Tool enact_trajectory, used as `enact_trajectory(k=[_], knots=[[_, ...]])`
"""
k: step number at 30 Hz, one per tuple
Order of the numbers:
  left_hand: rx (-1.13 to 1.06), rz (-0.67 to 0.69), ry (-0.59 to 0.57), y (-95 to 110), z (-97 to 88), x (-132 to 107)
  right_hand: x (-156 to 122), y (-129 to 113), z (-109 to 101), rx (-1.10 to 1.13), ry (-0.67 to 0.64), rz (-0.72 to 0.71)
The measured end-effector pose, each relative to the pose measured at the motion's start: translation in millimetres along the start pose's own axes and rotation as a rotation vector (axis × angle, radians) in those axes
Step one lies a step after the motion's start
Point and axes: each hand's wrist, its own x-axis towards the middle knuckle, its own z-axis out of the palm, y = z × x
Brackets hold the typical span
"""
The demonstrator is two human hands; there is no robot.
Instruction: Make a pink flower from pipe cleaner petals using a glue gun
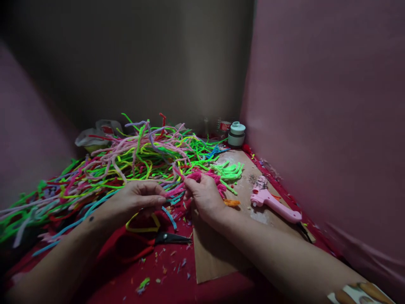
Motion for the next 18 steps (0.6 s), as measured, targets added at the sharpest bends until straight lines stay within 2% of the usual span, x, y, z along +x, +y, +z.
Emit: enact_trajectory(k=[6, 10, 14, 18], knots=[[-0.007, 0.002, 0.087, 3, 6.1, 0, -1, -3, 2, 0.145, -0.065, 0.011], [-0.007, -0.002, 0.07, 3, 9.6, 0, -2, 3, 1, 0.172, -0.133, 0.06], [0.028, 0.017, 0.038, 2, 9.2, 0, -1, 8, 0, 0.155, -0.124, 0.065], [0.026, 0.01, 0.009, 3, 8.0, -1, -2, 3, 0, 0.132, -0.115, 0.081]])
